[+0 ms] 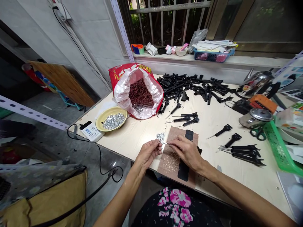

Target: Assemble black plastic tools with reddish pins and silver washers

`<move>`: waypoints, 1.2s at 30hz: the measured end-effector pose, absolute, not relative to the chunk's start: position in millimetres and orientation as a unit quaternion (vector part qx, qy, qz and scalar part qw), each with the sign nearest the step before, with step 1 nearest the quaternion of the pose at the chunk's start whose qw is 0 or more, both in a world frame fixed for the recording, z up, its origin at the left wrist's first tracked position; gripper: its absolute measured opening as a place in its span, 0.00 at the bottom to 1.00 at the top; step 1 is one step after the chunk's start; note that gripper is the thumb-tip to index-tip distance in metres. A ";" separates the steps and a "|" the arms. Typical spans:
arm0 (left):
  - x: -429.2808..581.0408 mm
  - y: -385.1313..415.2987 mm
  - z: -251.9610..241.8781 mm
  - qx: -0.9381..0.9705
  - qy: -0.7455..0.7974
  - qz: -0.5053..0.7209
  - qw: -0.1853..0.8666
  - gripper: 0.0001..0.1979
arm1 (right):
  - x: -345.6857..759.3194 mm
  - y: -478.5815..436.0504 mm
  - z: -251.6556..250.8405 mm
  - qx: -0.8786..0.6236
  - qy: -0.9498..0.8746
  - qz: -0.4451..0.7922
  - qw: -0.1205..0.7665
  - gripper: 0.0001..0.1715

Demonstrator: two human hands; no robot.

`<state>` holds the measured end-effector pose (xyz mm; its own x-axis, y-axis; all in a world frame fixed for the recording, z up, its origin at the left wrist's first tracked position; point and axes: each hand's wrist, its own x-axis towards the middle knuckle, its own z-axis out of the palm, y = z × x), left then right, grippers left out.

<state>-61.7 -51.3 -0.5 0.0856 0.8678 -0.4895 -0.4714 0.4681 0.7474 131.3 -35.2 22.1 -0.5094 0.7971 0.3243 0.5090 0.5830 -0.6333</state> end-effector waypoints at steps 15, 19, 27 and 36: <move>-43.1 -50.1 12.9 0.228 0.498 0.522 0.654 0.15 | 127.7 -35.3 23.7 -0.413 -0.871 0.083 0.252 0.11; -38.8 -49.0 14.7 0.269 0.506 0.532 0.624 0.14 | 128.2 -37.2 19.9 -0.427 -0.868 0.028 0.253 0.10; -35.8 -48.7 10.9 0.330 0.512 0.513 0.605 0.13 | 135.1 -39.1 17.6 -0.428 -0.863 0.059 0.260 0.12; -36.8 -41.5 11.0 0.322 0.520 0.460 0.644 0.16 | 141.9 -34.6 17.2 -0.434 -0.855 0.130 0.252 0.12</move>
